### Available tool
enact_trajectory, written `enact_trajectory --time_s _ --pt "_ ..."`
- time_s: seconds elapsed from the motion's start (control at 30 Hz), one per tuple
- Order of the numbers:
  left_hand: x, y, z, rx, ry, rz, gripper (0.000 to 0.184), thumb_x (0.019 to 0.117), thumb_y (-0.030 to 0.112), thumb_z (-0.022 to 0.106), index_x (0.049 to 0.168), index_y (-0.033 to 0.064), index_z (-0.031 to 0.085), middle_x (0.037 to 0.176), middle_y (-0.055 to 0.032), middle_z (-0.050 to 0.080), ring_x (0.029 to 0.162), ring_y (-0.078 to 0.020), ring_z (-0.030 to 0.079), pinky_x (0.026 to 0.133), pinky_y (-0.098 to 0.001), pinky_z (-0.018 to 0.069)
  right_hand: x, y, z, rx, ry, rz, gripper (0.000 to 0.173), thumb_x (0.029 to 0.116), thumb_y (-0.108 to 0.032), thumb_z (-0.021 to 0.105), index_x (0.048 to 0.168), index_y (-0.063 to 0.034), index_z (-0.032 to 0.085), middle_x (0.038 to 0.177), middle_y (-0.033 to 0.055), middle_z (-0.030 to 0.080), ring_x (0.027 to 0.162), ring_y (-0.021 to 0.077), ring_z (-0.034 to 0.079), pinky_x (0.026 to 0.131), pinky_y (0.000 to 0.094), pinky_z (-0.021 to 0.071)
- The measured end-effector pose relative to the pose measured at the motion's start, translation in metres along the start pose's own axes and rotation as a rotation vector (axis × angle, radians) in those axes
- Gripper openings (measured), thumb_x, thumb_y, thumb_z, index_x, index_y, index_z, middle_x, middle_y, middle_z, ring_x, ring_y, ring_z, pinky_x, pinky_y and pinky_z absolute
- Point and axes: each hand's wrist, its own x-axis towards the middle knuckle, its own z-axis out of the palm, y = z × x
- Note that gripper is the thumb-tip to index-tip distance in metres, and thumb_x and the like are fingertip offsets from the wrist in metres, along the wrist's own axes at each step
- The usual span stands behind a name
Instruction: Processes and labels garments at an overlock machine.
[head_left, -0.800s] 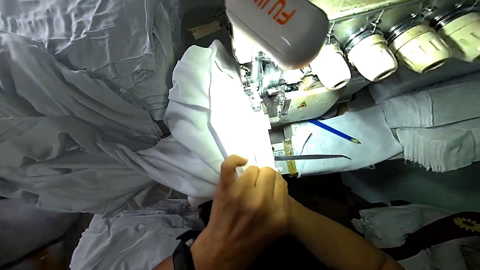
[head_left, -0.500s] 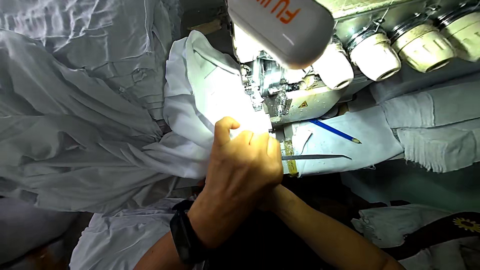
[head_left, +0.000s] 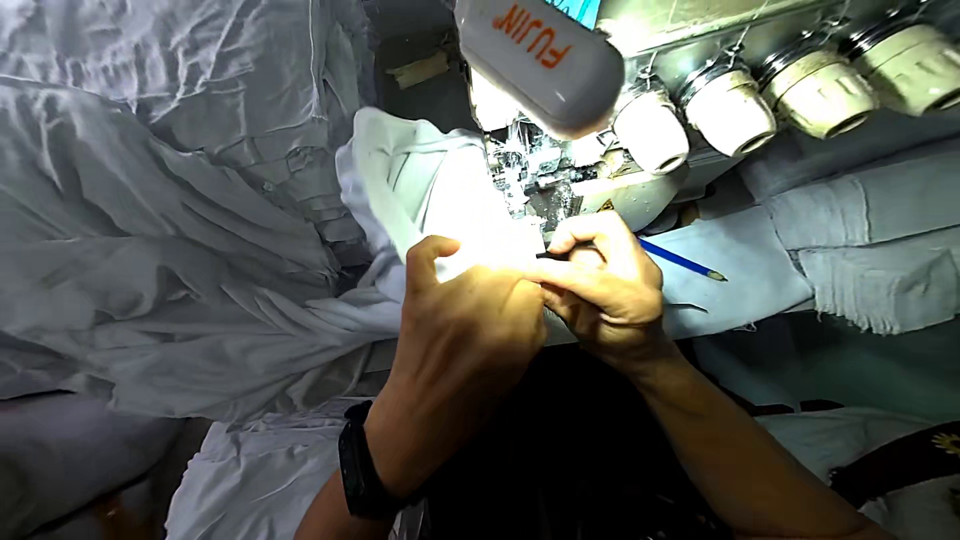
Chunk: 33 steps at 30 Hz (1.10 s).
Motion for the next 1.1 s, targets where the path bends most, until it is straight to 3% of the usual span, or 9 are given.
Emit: enact_trajectory --time_s 0.1,0.17,0.37,0.53,0.63,0.83,0.93,1.0,1.1 --pt "-0.009 -0.025 0.007 -0.027 -0.011 -0.046 0.015 0.0862 0.017 0.071 0.097 0.0071 0.071 0.105 -0.011 0.071 0.104 -0.0276 0.066 0.105 -0.0594 0.0359 0.006 0.004 0.0 0.033 -0.033 -0.033 0.009 0.0926 -0.007 0.071 0.099 -0.003 0.077 0.102 0.0123 0.058 0.083 0.0048 0.056 0.073 0.0125 0.0479" --pt "-0.011 -0.038 0.014 -0.095 0.0 -0.073 0.022 0.0879 0.012 0.066 0.106 0.0027 0.073 0.126 -0.0152 0.07 0.125 -0.0308 0.063 0.112 -0.0631 0.0361 0.007 0.006 0.001 0.009 -0.026 -0.029 0.009 0.092 -0.008 0.072 0.096 -0.0026 0.077 0.099 0.0121 0.059 0.082 0.0057 0.056 0.07 0.0136 0.0473" --pt "-0.002 -0.048 0.019 -0.194 0.049 -0.081 0.019 0.0879 0.004 0.063 0.099 -0.0008 0.078 0.118 -0.0166 0.074 0.121 -0.0314 0.068 0.112 -0.0618 0.0392 0.018 0.01 0.01 -0.107 0.026 0.001 0.014 0.0907 -0.014 0.074 0.088 -0.0007 0.076 0.096 0.0118 0.058 0.084 0.0075 0.056 0.07 0.0146 0.0458" --pt "0.015 -0.064 0.019 -0.234 0.016 -0.071 0.02 0.0846 -0.001 0.063 0.099 -0.0037 0.076 0.122 -0.018 0.073 0.124 -0.0329 0.066 0.112 -0.06 0.0403 0.016 0.001 0.01 -0.149 0.076 0.063 0.014 0.0935 -0.014 0.072 0.095 -0.0008 0.077 0.093 0.0101 0.059 0.078 0.008 0.056 0.065 0.0173 0.0452" --pt "0.04 -0.093 0.033 -0.308 0.124 -0.095 0.018 0.0859 0.0 0.065 0.097 -0.0025 0.079 0.112 -0.0171 0.076 0.114 -0.0288 0.071 0.107 -0.049 0.0476 -0.021 -0.005 0.022 0.01 0.151 0.124 0.013 0.0983 -0.011 0.065 0.092 -0.0004 0.07 0.091 0.0069 0.061 0.077 0.0044 0.058 0.068 0.0158 0.0505" --pt "0.075 -0.112 0.035 -0.222 0.149 -0.387 0.026 0.0934 0.011 0.064 0.111 -0.0038 0.075 0.117 -0.0212 0.073 0.118 -0.028 0.067 0.106 -0.0421 0.0443 -0.072 0.015 0.04 -0.036 0.013 0.156 0.036 0.1024 -0.017 0.061 0.07 -0.0027 0.058 0.066 0.0074 0.058 0.058 0.0109 0.057 0.054 0.0232 0.0481" --pt "0.064 -0.09 0.028 -0.223 0.166 -0.564 0.028 0.0925 0.006 0.061 0.115 -0.0056 0.074 0.124 -0.0231 0.07 0.125 -0.0324 0.063 0.109 -0.0456 0.041 -0.034 0.001 0.011 0.009 -0.001 0.231 0.046 0.103 -0.046 0.057 0.088 -0.0033 0.065 0.065 -0.0005 0.054 0.055 0.0005 0.048 0.052 0.0158 0.0421" --pt "0.038 -0.074 0.028 -0.186 0.219 -0.55 0.027 0.0923 0.004 0.06 0.114 -0.0039 0.075 0.122 -0.0209 0.072 0.121 -0.0323 0.067 0.106 -0.0463 0.0482 -0.007 -0.007 -0.005 -0.101 -0.054 0.301 0.055 0.1043 -0.061 0.043 0.103 -0.0084 0.06 0.065 -0.0044 0.047 0.052 -0.0008 0.042 0.048 0.0172 0.0372" --pt "-0.016 -0.03 0.021 -0.187 0.222 -0.471 0.029 0.0938 0.0 0.061 0.122 -0.0037 0.069 0.136 -0.0188 0.065 0.13 -0.03 0.06 0.112 -0.0424 0.0474 0.025 -0.018 -0.011 -0.268 -0.051 0.218 0.029 0.103 -0.027 0.06 0.111 0.0006 0.064 0.083 0.0077 0.063 0.068 0.0084 0.057 0.06 0.022 0.0456"
